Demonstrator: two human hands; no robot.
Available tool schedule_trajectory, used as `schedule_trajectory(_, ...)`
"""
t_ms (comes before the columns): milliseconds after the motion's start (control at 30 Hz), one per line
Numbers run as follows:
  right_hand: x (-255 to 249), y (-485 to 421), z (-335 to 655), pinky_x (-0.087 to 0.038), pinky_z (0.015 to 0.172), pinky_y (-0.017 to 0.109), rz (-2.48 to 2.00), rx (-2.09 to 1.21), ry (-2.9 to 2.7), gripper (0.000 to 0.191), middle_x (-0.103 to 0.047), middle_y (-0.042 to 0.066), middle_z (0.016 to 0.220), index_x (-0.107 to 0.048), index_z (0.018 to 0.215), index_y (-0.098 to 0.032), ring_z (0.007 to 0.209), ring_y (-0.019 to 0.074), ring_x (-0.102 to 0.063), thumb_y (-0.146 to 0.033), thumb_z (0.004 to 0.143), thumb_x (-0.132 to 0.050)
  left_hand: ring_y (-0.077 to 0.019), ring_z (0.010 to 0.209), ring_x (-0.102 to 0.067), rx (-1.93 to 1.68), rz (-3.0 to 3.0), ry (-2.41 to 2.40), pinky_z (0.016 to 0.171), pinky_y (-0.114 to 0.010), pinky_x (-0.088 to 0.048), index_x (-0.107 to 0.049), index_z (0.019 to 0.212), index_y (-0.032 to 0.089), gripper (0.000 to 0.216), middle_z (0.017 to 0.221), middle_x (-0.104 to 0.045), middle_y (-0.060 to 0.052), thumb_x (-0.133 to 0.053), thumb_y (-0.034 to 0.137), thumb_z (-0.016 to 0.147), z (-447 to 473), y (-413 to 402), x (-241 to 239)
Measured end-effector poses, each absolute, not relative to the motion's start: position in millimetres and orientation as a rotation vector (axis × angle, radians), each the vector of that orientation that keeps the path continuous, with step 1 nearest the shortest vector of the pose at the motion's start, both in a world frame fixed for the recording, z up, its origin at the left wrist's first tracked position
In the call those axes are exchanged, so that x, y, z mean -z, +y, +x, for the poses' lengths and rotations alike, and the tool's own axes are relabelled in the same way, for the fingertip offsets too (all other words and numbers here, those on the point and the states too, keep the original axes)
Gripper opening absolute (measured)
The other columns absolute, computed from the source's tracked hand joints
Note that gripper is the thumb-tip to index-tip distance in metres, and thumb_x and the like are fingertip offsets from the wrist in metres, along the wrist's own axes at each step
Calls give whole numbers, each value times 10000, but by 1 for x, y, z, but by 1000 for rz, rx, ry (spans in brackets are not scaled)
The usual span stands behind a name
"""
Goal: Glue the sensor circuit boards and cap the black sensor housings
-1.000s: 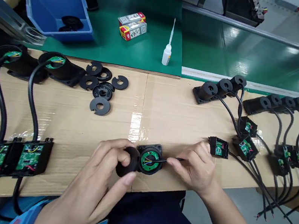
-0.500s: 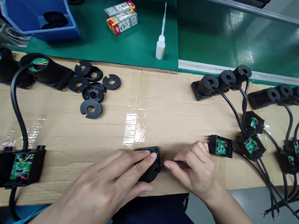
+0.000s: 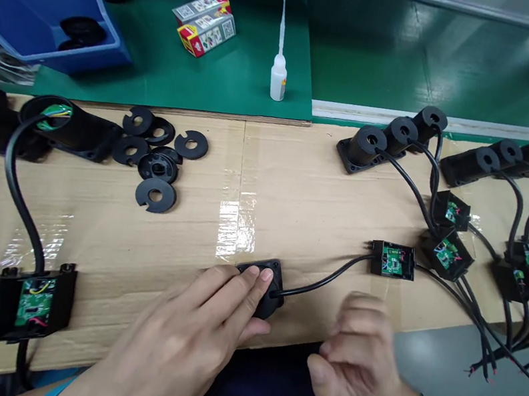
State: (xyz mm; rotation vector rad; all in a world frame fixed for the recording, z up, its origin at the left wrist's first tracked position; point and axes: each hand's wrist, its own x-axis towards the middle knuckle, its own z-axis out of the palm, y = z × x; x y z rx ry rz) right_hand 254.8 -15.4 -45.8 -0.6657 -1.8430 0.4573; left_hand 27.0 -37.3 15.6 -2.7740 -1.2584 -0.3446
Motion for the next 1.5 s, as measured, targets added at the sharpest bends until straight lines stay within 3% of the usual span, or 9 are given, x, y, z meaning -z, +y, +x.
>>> schedule_trajectory(133,60,-47,216,-468,992,207,-894,-1280,-1203,110,-526,40,1179,-518,1027,-198,1163,89,-539,-172,976,-612,-290,1070,-566,301,-2769,-1159,958,-432,-382,-607,1352,-65,447,1205,-699,-128,-318,177,1110,23,-36,-17)
schedule_trajectory(233,67,-49,194,-382,1187,198,-773,-1520,-963,370,-429,26,1470,-499,1334,-282,1395,67,-451,-167,1007,-626,-346,1100,-557,283,-2745,-1077,983,-459,-361,-607,1321,-98,438,1194,-678,-196,-307,102,1072,22,-36,-18)
schedule_trajectory(433,64,-41,186,-348,1240,262,-723,-1499,-943,267,-468,45,1440,-442,1173,-232,1445,82,-413,-74,1000,-572,-420,1137,-529,249,-2749,-951,991,-499,-327,-574,1290,-160,424,1283,-620,-284,-321,28,1007,23,-37,-15)
schedule_trajectory(533,62,-40,188,-382,1226,292,-687,-1529,-963,260,-475,58,1421,-411,1158,-221,1390,86,-485,-51,1005,-533,-390,1156,-514,357,-2791,-1011,980,-478,-343,-571,1310,-122,510,1294,-611,-265,-408,312,1099,17,-33,-9)
schedule_trajectory(633,62,-39,188,-407,1204,284,-667,-1549,-960,245,-450,60,1444,-397,1166,-219,1350,86,-527,-78,1020,-535,-267,1270,-515,752,-2994,-1305,1055,-389,-392,-571,1396,104,582,1359,-592,-118,-496,568,1052,10,-25,3)
schedule_trajectory(767,63,-38,187,-410,1212,296,-650,-1520,-951,240,-451,57,1446,-403,1167,-221,1371,91,-515,-80,1023,-534,-49,1351,-525,1288,-3088,-2008,1144,-163,-403,-454,1518,339,421,1453,-554,40,-451,252,1106,14,-18,23)
schedule_trajectory(933,62,-37,186,-402,1235,320,-658,-1493,-983,245,-479,62,1443,-390,1153,-218,1381,93,-523,-67,1019,-529,-57,1377,-503,1587,-3065,-2218,1181,-190,-398,-323,1579,419,491,1475,-509,21,-451,327,1114,27,-17,45)
schedule_trajectory(1167,70,-35,185,-466,1145,211,-662,-1434,-1010,225,-512,8,1441,-406,1159,-242,1301,49,-588,-130,1036,-558,-111,1426,-472,1683,-2982,-1882,1219,-276,-375,-348,1553,300,464,1514,-486,-61,-447,241,1104,31,-21,53)
schedule_trajectory(1500,95,-33,190,-489,1104,406,-865,-1435,-915,504,-525,142,1463,-427,1160,-234,1334,228,-583,-398,861,-798,-156,1350,-522,1525,-2635,-1330,1111,-353,-320,-473,1366,265,500,1114,-737,50,-491,56,912,32,-31,47)
